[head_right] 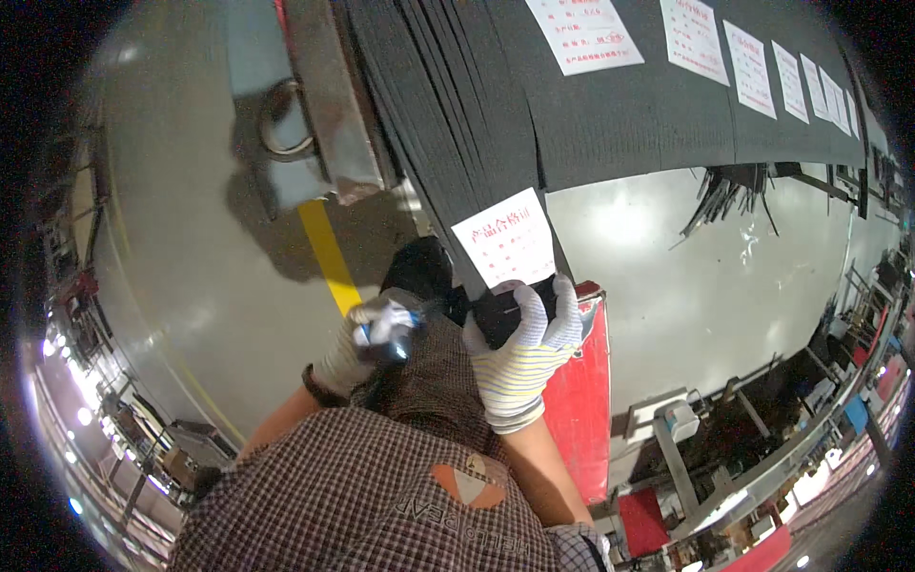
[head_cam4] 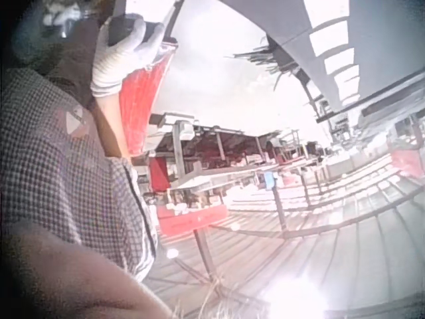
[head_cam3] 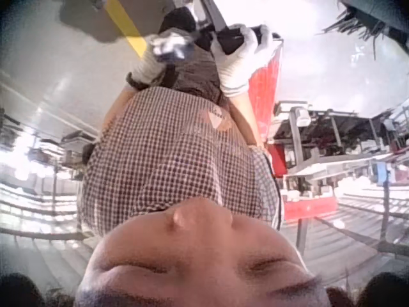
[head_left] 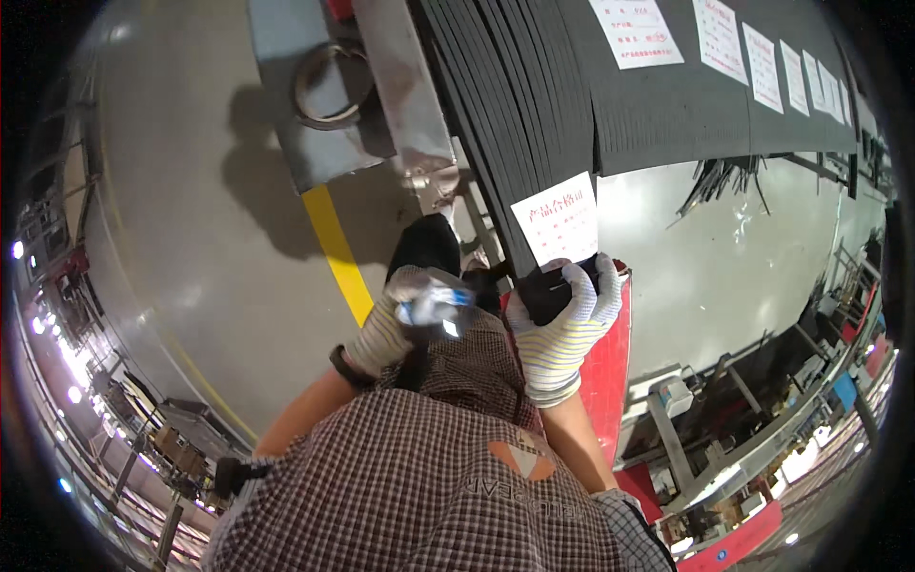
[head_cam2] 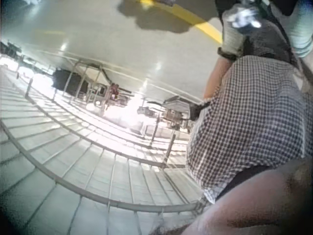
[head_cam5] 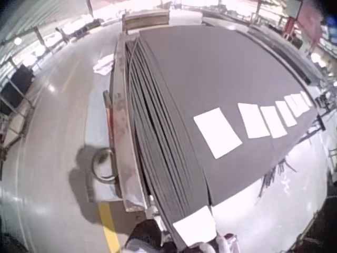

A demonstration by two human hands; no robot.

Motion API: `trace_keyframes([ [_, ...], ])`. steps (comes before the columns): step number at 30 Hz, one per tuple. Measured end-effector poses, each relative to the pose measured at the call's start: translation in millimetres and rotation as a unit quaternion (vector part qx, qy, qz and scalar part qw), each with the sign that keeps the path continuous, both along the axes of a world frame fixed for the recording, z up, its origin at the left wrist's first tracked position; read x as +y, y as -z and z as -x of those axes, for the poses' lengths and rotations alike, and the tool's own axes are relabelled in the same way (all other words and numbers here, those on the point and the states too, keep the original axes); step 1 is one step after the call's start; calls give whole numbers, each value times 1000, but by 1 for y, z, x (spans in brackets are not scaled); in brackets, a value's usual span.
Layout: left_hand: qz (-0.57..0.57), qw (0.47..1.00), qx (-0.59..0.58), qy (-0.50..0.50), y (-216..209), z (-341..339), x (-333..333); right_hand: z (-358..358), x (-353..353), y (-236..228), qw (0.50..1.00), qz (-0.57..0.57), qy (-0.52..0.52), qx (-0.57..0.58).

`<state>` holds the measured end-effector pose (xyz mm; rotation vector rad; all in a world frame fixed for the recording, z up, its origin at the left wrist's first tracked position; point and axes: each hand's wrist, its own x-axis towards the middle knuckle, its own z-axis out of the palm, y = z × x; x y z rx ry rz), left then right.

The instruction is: The recorder is inspecting and applying labels to stacks of black sheets in an industrial environment.

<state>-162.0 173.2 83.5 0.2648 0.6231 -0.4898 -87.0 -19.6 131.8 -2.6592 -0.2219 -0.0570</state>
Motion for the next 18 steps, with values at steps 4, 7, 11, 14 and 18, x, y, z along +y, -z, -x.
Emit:
trace_keyframes([
  [4, -532, 818, -192, 105, -48, -40, -64, -13, -16, -6, 993, -97, -59, 17],
  [7, -678, 684, -244, 114, -60, -48, -75, -34, -14, -76, 969, -159, -172, -84],
  [11, -341, 931, -111, -67, -28, -46, -103, -45, -11, -68, 923, 64, -379, 14],
  [14, 153, 958, 78, -230, 23, -55, -127, -69, -17, -82, 861, 28, -508, 25],
  [18, -289, 955, -13, -68, -3, -64, -118, -133, -61, -85, 873, 176, -439, 123],
])
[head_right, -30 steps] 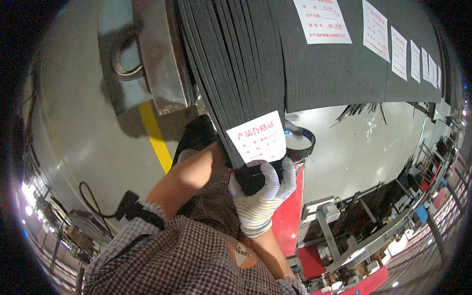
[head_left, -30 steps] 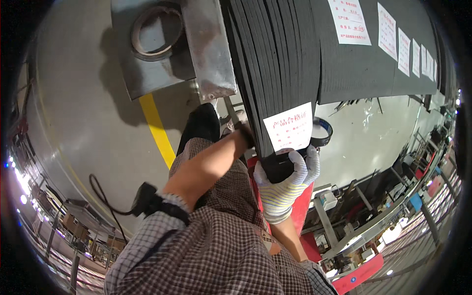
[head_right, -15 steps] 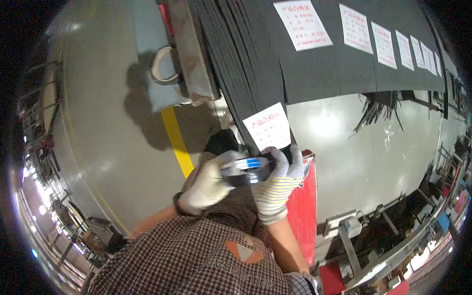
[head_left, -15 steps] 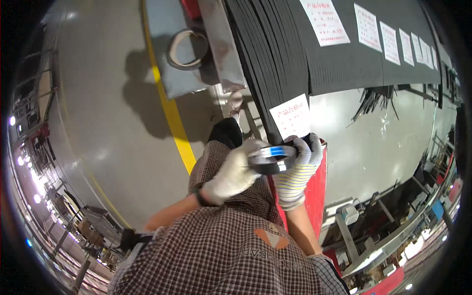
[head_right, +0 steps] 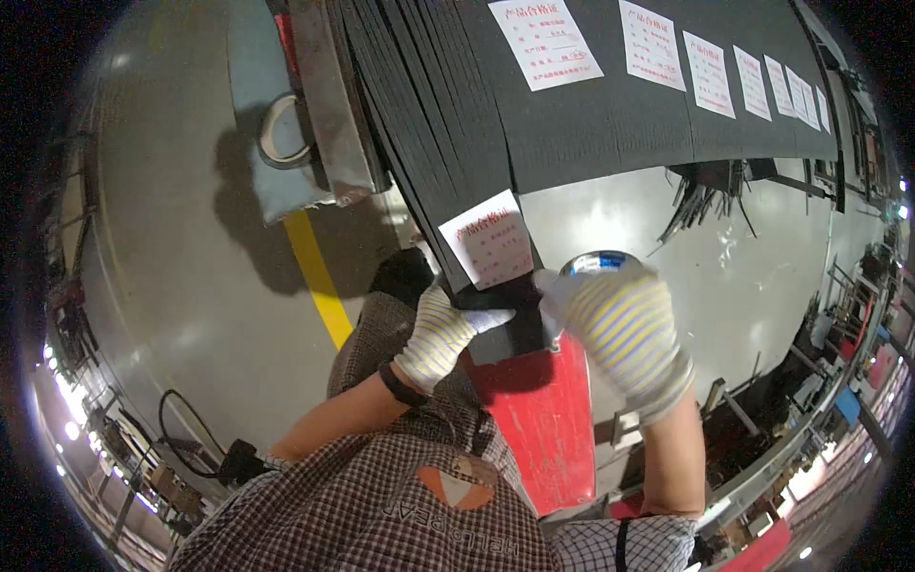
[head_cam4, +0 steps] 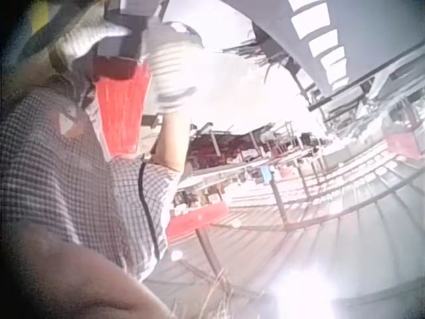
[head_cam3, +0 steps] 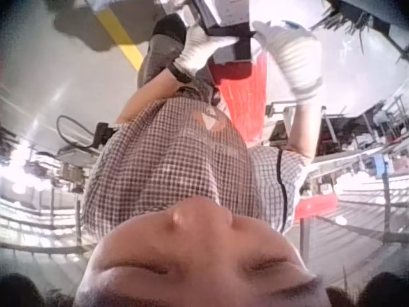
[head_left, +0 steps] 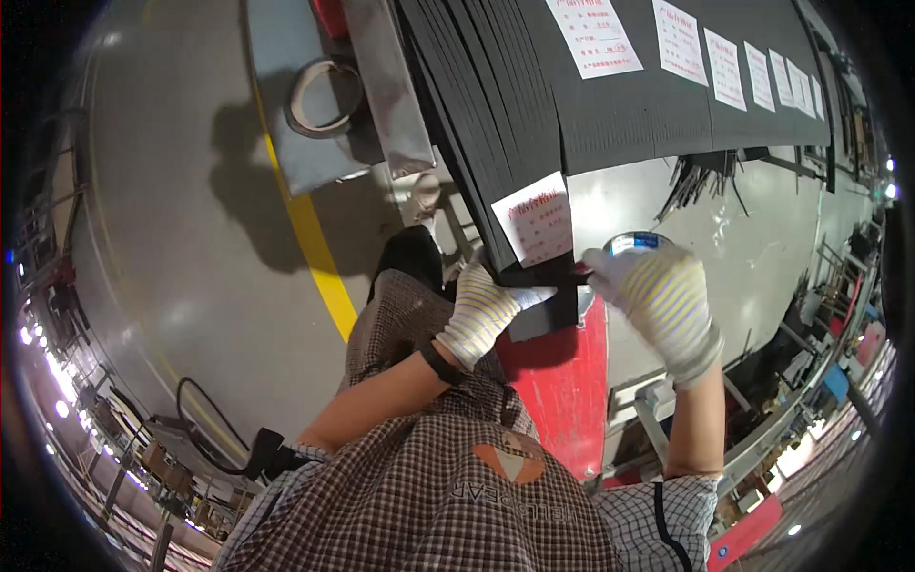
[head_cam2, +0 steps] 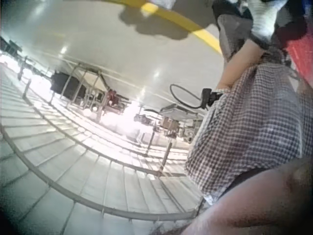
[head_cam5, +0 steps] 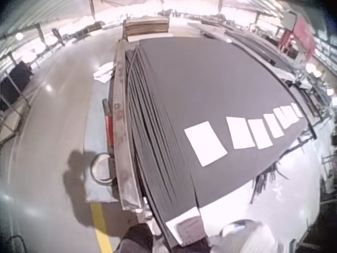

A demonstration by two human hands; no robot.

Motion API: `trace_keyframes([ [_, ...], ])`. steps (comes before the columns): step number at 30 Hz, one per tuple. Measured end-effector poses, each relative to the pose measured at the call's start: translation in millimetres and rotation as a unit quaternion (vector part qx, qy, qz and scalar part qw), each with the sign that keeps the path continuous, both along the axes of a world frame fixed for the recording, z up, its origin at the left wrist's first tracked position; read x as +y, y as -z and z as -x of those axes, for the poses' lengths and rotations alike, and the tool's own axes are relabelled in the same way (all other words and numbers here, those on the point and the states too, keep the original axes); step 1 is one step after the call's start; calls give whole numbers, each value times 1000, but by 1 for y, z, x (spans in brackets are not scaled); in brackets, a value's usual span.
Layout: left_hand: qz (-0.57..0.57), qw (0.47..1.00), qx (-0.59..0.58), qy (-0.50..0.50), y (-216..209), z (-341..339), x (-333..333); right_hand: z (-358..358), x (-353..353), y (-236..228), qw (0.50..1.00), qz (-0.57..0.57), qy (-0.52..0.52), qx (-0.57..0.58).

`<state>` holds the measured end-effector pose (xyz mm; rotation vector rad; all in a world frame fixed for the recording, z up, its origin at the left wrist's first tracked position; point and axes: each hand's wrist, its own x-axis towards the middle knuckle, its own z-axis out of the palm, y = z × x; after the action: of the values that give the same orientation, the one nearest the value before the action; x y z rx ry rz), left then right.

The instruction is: The recorder is inspecting and applying labels to stacks of black sheets in an industrial environment.

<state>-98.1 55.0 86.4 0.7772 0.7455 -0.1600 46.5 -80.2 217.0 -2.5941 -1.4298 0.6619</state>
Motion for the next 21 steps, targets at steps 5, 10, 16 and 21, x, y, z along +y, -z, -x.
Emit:
trace_keyframes([
  [5, 48, 999, 12, -12, -5, -7, -6, -6, -28, 107, 945, -105, 220, 219],
  [10, -88, 994, -36, 61, 5, 6, -3, 4, -52, 150, 974, 64, 216, -27],
  [16, -53, 994, -55, -71, 16, -8, -15, -45, -10, 32, 933, -240, 152, -220],
  [21, -425, 898, 27, 106, -19, -41, 6, -106, 26, 32, 941, -184, 130, -251],
])
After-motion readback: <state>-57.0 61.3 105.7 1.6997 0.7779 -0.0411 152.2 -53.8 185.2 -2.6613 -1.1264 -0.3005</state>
